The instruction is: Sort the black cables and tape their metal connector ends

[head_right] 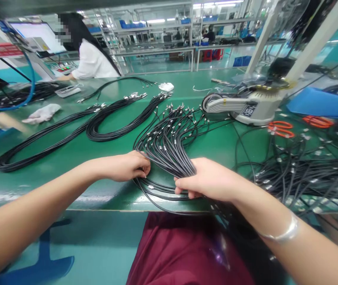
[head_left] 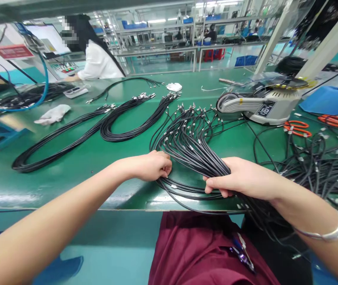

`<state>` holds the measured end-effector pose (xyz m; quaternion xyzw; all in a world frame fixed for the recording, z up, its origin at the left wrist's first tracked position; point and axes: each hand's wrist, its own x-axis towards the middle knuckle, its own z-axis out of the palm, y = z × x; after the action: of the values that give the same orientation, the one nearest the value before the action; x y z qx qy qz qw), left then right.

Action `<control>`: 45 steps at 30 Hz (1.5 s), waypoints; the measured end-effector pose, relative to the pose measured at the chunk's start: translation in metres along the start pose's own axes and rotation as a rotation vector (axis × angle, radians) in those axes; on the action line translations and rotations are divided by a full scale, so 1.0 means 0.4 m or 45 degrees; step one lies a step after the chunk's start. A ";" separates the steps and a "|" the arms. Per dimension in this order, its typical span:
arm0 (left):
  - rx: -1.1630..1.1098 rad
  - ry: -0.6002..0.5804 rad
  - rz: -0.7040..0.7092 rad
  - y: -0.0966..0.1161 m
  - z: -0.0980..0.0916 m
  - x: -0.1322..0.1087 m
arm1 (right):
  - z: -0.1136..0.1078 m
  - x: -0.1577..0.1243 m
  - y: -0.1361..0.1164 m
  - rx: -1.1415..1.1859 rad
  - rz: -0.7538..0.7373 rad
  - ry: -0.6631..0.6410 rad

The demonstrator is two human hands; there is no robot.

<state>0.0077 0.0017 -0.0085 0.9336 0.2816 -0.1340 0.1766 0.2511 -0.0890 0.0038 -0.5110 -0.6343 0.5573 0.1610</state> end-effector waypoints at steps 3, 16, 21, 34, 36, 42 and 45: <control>-0.038 -0.033 -0.016 0.012 -0.015 -0.001 | 0.001 0.000 -0.001 0.017 0.004 0.014; -0.386 0.090 0.157 0.015 -0.021 -0.004 | 0.008 0.020 0.013 -0.138 -0.034 0.118; -0.450 0.364 0.222 0.028 0.007 0.004 | 0.023 0.029 0.017 -0.084 -0.037 0.094; 0.071 0.717 0.031 -0.214 0.062 0.014 | 0.005 0.021 0.000 0.011 0.065 -0.031; 0.122 0.770 -0.032 -0.221 0.066 0.013 | 0.006 0.019 -0.001 0.050 0.064 -0.048; 0.058 0.959 -0.152 -0.061 0.073 -0.047 | 0.002 0.013 -0.007 0.070 0.051 -0.039; -0.090 0.797 -0.006 0.016 0.091 -0.065 | 0.001 0.015 -0.011 0.013 0.037 -0.011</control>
<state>-0.0151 -0.0305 -0.0306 0.9221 0.3291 0.1692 0.1135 0.2463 -0.0838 0.0052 -0.5169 -0.6246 0.5651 0.1529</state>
